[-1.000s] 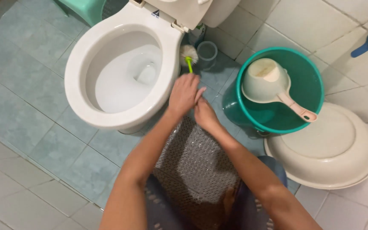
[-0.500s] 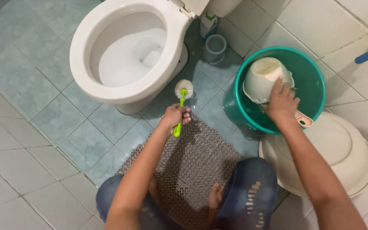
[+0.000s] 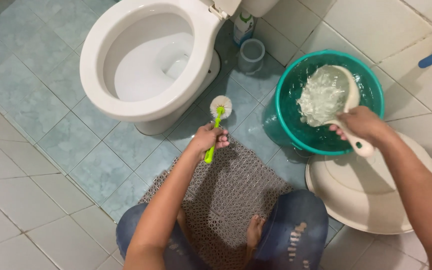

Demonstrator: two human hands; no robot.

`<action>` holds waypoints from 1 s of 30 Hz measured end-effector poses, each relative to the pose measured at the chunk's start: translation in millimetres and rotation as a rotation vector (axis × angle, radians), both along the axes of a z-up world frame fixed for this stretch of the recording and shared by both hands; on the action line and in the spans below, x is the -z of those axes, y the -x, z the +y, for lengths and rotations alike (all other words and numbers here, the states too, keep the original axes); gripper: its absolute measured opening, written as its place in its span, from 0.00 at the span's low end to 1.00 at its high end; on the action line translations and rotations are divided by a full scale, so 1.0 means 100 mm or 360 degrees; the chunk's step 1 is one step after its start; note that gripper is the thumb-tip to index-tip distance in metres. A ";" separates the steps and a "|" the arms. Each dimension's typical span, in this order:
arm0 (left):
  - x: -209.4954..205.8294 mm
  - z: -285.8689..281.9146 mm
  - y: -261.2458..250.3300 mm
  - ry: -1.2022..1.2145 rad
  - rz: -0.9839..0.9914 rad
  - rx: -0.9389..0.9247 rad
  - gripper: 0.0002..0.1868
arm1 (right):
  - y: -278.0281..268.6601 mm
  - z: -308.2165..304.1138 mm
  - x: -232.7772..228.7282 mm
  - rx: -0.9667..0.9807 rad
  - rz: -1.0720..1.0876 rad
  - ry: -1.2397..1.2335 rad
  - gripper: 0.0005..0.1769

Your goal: The person squats beside a toilet and uses a green toilet brush to scrub the rim and interior. They repeatedly scoop water from a green bucket with a white scoop and pour it into the bowl while scrubbing. The person rinses the brush in the bowl and finishes by placing the brush and scoop back in the bucket.

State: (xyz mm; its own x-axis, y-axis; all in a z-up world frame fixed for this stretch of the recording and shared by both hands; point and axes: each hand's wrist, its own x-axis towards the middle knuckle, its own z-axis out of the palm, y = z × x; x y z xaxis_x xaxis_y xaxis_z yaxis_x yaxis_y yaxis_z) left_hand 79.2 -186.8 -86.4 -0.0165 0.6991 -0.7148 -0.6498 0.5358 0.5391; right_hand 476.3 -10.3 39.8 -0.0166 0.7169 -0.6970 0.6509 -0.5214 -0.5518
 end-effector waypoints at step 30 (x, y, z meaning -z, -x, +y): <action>-1.03 -0.77 0.51 -0.0051 0.0598 0.0340 0.37 | 2.40 -0.23 0.48 0.0640 0.1625 0.0470 0.10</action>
